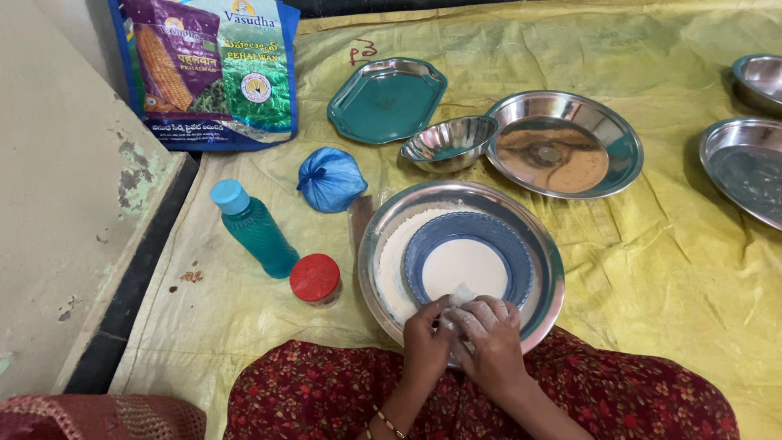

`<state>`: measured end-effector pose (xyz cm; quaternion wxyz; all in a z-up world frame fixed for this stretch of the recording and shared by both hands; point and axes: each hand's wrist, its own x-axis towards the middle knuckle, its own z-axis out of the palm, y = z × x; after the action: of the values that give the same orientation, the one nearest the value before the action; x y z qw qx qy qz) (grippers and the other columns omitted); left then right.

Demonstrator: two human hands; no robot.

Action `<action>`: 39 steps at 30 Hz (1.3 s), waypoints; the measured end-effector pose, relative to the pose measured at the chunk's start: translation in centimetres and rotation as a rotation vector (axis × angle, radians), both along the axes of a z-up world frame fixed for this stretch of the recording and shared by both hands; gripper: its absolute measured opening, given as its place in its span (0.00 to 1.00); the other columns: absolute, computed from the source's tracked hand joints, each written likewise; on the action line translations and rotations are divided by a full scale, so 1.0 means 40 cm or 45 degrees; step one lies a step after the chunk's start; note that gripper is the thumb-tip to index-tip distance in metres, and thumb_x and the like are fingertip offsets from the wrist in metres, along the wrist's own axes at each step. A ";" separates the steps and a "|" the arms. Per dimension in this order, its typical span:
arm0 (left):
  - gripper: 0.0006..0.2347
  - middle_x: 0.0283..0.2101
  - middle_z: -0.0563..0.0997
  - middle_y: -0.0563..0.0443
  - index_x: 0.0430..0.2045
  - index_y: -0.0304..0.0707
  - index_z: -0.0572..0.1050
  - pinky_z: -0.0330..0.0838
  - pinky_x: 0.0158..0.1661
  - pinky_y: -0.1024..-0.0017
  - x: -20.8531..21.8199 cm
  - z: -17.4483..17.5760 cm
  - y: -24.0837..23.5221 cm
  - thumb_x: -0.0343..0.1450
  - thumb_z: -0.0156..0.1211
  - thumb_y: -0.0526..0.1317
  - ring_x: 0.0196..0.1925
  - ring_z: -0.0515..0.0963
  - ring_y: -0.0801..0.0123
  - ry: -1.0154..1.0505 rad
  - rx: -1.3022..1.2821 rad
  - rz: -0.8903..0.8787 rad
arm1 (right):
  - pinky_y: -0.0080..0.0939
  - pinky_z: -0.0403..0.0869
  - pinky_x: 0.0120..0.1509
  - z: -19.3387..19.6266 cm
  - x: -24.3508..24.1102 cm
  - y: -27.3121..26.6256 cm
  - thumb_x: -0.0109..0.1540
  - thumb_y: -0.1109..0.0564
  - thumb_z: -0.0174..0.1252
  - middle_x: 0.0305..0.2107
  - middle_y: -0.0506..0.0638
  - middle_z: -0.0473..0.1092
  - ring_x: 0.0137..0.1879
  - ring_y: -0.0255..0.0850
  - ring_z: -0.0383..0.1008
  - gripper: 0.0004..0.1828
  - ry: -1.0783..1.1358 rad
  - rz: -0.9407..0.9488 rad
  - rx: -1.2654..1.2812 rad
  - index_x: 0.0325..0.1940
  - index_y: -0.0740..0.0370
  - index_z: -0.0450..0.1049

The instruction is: The person sifts white flour from a blue bowl into a larger metal bowl using a sieve. They then mix the sifted flour with their hand and pour water from a plastic bottle into the flour.

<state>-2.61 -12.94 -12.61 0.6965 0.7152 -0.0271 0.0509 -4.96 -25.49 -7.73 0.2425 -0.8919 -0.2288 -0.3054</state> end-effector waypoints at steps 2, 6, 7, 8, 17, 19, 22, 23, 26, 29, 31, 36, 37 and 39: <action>0.17 0.46 0.85 0.43 0.51 0.32 0.78 0.80 0.42 0.71 -0.003 -0.017 -0.001 0.68 0.55 0.26 0.44 0.85 0.63 0.186 -0.092 -0.047 | 0.54 0.68 0.55 -0.003 0.002 -0.003 0.48 0.61 0.67 0.42 0.51 0.75 0.54 0.49 0.72 0.21 0.062 0.029 0.096 0.46 0.58 0.79; 0.12 0.41 0.85 0.46 0.46 0.38 0.81 0.82 0.40 0.72 -0.003 -0.030 -0.006 0.70 0.58 0.30 0.40 0.85 0.66 0.346 -0.062 -0.128 | 0.46 0.74 0.53 -0.021 0.008 -0.018 0.50 0.65 0.61 0.38 0.51 0.76 0.51 0.46 0.74 0.16 0.257 0.081 0.390 0.42 0.62 0.82; 0.10 0.41 0.85 0.47 0.43 0.36 0.81 0.83 0.41 0.72 -0.002 -0.029 -0.009 0.69 0.59 0.30 0.41 0.86 0.67 0.270 -0.055 -0.104 | 0.46 0.74 0.53 -0.026 0.010 -0.022 0.50 0.65 0.60 0.36 0.51 0.76 0.49 0.45 0.75 0.15 0.292 0.084 0.458 0.40 0.63 0.82; 0.09 0.41 0.85 0.47 0.40 0.35 0.82 0.83 0.42 0.71 -0.002 -0.027 -0.010 0.69 0.61 0.29 0.41 0.86 0.68 0.194 -0.047 -0.081 | 0.45 0.74 0.50 -0.031 0.012 -0.026 0.51 0.65 0.60 0.35 0.51 0.76 0.45 0.44 0.75 0.14 0.429 0.024 0.545 0.40 0.63 0.82; 0.10 0.38 0.83 0.46 0.34 0.30 0.79 0.79 0.45 0.68 -0.031 0.016 0.022 0.62 0.63 0.23 0.42 0.83 0.66 -0.378 0.055 0.057 | 0.36 0.78 0.47 -0.059 0.037 -0.033 0.54 0.67 0.56 0.35 0.52 0.71 0.41 0.37 0.77 0.07 0.663 0.135 0.827 0.37 0.70 0.73; 0.10 0.38 0.82 0.46 0.35 0.31 0.77 0.78 0.44 0.68 -0.033 0.030 0.027 0.63 0.63 0.23 0.41 0.82 0.67 -0.371 0.029 0.052 | 0.35 0.80 0.45 -0.064 0.042 -0.031 0.55 0.67 0.55 0.35 0.52 0.70 0.39 0.36 0.78 0.08 0.808 0.154 0.934 0.38 0.71 0.73; 0.09 0.38 0.80 0.47 0.36 0.32 0.76 0.78 0.44 0.68 -0.040 0.046 0.027 0.66 0.63 0.24 0.40 0.80 0.70 -0.222 -0.132 -0.014 | 0.38 0.77 0.37 -0.076 0.047 -0.035 0.57 0.68 0.52 0.37 0.52 0.73 0.33 0.39 0.76 0.12 1.025 0.053 1.095 0.43 0.69 0.75; 0.08 0.37 0.80 0.47 0.35 0.32 0.76 0.78 0.42 0.67 -0.042 0.050 0.027 0.67 0.64 0.25 0.39 0.80 0.70 -0.124 -0.251 -0.070 | 0.37 0.77 0.40 -0.081 0.049 -0.039 0.57 0.69 0.51 0.38 0.52 0.74 0.36 0.38 0.76 0.12 0.996 0.129 1.141 0.43 0.70 0.74; 0.08 0.35 0.82 0.47 0.37 0.34 0.76 0.74 0.42 0.70 -0.042 0.068 0.049 0.68 0.63 0.26 0.38 0.79 0.71 0.152 -0.582 -0.258 | 0.35 0.78 0.45 -0.094 0.051 -0.044 0.56 0.71 0.49 0.39 0.53 0.75 0.40 0.35 0.77 0.14 0.978 0.273 1.240 0.45 0.70 0.74; 0.09 0.37 0.83 0.49 0.41 0.36 0.76 0.74 0.46 0.72 -0.031 0.083 0.078 0.68 0.62 0.28 0.41 0.81 0.72 0.310 -0.768 -0.476 | 0.36 0.78 0.45 -0.101 0.051 -0.047 0.57 0.71 0.50 0.37 0.54 0.76 0.40 0.37 0.77 0.14 1.055 0.265 1.250 0.45 0.70 0.74; 0.11 0.38 0.85 0.50 0.43 0.37 0.77 0.75 0.47 0.72 -0.022 0.088 0.090 0.68 0.61 0.29 0.42 0.83 0.71 0.391 -0.773 -0.552 | 0.38 0.77 0.47 -0.097 0.055 -0.044 0.58 0.70 0.54 0.36 0.54 0.76 0.41 0.39 0.77 0.11 1.043 0.302 1.240 0.44 0.69 0.74; 0.12 0.38 0.85 0.45 0.46 0.39 0.76 0.75 0.44 0.72 -0.016 0.072 0.078 0.69 0.58 0.30 0.40 0.83 0.68 0.428 -0.898 -0.345 | 0.43 0.74 0.56 -0.054 0.064 -0.032 0.53 0.66 0.63 0.41 0.52 0.74 0.51 0.46 0.75 0.14 0.368 0.139 0.512 0.43 0.62 0.77; 0.11 0.39 0.85 0.45 0.45 0.38 0.76 0.75 0.44 0.71 -0.015 0.065 0.077 0.69 0.58 0.30 0.41 0.83 0.67 0.427 -0.919 -0.294 | 0.44 0.73 0.56 -0.044 0.060 -0.028 0.53 0.66 0.63 0.42 0.52 0.73 0.52 0.48 0.74 0.16 0.305 0.115 0.430 0.44 0.61 0.78; 0.09 0.40 0.84 0.45 0.43 0.35 0.76 0.76 0.46 0.69 -0.010 0.050 0.076 0.70 0.58 0.29 0.42 0.83 0.66 0.420 -0.960 -0.193 | 0.46 0.73 0.55 -0.027 0.047 -0.022 0.52 0.67 0.62 0.44 0.56 0.72 0.52 0.50 0.74 0.19 0.233 0.283 0.297 0.47 0.61 0.80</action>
<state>-3.00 -9.89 -10.61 0.9064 0.4046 0.0530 -0.1094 -3.07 -26.38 -8.80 0.3963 -0.8511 -0.2658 -0.2187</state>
